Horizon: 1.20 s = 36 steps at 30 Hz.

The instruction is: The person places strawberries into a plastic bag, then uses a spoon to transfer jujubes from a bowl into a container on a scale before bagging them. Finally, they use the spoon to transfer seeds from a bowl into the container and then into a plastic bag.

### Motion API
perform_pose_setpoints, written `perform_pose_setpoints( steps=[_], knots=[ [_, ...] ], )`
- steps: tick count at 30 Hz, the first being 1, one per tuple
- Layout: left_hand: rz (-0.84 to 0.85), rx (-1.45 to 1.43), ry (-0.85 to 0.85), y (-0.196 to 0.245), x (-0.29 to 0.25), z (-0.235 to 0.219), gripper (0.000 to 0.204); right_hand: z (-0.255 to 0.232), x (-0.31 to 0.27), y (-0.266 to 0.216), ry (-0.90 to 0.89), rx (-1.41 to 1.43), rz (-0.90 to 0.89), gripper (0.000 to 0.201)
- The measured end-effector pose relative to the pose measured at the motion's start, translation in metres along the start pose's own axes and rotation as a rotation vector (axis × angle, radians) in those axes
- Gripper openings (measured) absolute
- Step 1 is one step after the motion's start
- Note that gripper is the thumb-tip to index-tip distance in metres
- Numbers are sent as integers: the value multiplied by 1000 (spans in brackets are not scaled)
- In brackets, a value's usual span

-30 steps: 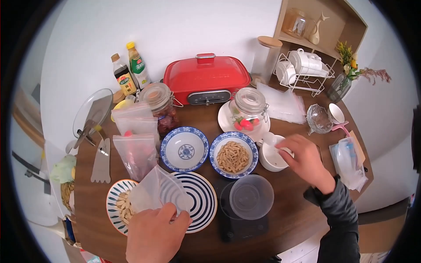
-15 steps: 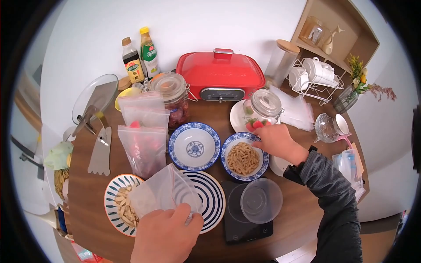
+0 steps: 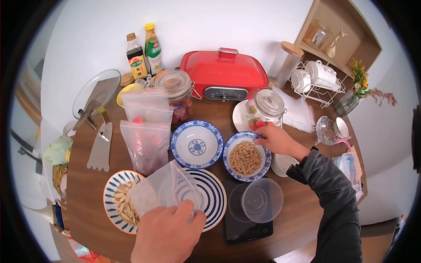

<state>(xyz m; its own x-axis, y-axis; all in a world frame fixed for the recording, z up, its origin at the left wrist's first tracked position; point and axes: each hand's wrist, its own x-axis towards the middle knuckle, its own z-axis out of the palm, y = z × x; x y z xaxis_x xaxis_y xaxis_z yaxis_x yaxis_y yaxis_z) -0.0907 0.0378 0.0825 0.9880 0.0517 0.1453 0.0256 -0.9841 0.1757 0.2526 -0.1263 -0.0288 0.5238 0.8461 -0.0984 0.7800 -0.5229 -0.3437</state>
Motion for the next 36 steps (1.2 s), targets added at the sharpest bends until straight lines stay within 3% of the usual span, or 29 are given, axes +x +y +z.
perform_pose_setpoints(
  steps=[5, 7, 10, 16, 18, 27, 29, 36],
  knots=[
    [3, 1, -6, 1, 0, -1, 7, -11, -12, -7, 137, 102, -77, 23],
    [10, 4, -3, 2, -1, -2, 7, -27, -16, -18, 93, 128, 62, 22],
    [20, 13, -5, 3, -1, -2, 6, -40, -21, -18, 157, 257, 116, 25],
    [29, 39, 10, 8, -5, -1, 4, -72, -56, -33, 244, 437, 109, 17],
    [1, 58, 48, 11, -7, 0, 15, -74, -75, -33, 277, 560, 84, 16],
    [54, 71, 82, 22, -15, -3, 16, -67, -142, -47, 288, 470, 213, 12],
    [54, 63, 68, 21, -18, -3, 17, -58, -147, -46, 419, 418, 117, 14],
    [68, 35, 84, 22, -24, -4, 17, -49, -159, -61, 516, 236, 121, 15]
  ],
)
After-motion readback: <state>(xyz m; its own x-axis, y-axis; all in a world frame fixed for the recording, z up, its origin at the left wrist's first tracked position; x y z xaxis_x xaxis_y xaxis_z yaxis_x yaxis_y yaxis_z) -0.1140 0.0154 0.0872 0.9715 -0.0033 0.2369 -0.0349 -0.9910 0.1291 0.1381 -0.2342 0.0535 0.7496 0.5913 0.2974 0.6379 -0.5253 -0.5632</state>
